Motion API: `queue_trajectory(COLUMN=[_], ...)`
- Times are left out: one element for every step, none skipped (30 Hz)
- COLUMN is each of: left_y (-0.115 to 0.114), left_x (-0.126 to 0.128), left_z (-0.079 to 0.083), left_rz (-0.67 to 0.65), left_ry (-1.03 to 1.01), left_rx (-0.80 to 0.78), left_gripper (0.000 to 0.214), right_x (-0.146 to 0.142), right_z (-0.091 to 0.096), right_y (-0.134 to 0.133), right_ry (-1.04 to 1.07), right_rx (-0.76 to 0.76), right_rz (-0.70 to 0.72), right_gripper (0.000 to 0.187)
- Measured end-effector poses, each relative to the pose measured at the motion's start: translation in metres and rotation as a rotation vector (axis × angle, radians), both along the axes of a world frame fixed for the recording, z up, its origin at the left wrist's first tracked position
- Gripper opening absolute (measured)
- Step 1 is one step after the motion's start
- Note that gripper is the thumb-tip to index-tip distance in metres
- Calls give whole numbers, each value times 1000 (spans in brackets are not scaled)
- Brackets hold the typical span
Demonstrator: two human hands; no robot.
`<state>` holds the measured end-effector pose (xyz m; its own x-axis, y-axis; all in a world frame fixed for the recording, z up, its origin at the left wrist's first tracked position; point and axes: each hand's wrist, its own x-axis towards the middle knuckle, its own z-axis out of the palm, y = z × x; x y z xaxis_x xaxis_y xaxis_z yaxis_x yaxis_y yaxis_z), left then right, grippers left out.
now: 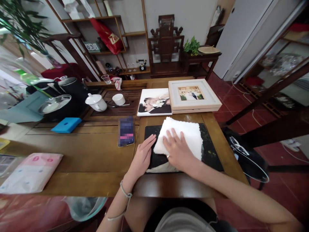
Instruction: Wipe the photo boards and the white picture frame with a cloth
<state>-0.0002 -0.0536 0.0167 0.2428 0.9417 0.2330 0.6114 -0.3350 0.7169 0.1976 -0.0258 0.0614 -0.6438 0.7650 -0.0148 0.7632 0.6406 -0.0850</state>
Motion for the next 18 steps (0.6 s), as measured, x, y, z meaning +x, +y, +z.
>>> queue_trajectory(left_y=[0,0,0,1,1,1,1,0,0,0,-1,-1,-1,-1,-1,-1,-1,-1], left_x=[-1,-2,-3,-4,-4,-4,-4,-3,-2,0,2,3,4,5,6,7,7,7], left_z=[0,0,0,-1,-1,-1,-2,-2,-2,-3,-4,-4,-4,-5,-5,-5,-5,-5], left_rz=[0,3,8,13,18,20,18,14,9,5,4,7,10,12,11,8,4,1], left_ry=[-34,-69,-103,-131,-150,-158,-153,-136,-110,-79,-46,-16,9,26,38,45,50,52], left_rx=[-14,-23,-29,-32,-34,-33,-30,-23,-10,13,45,80,115,146,169,183,189,192], left_gripper=[46,45,44,44,43,43,42,42,43,43,43,43,42,41,41,40,39,39], right_x=[-9,-17,-24,-29,-33,-34,-31,-27,-20,-11,0,10,21,31,39,46,51,54], right_z=[-2,-4,-6,-8,-9,-9,-8,-6,-3,0,2,4,5,5,4,3,2,2], right_y=[-9,-21,-34,-49,-63,-75,-85,-92,-96,-97,-95,-90,-82,-72,-61,-49,-36,-23], right_ry=[-6,-3,6,22,45,70,95,121,145,168,187,200,209,214,217,224,237,258], right_rx=[43,90,135,172,197,205,193,160,105,37,-36,-106,-161,-196,-210,-208,-199,-191], right_rz=[8,20,34,51,74,103,137,172,210,238,254,254,239,211,167,120,79,47], right_gripper=[62,59,55,52,50,49,49,49,51,53,56,59,64,70,74,77,77,75])
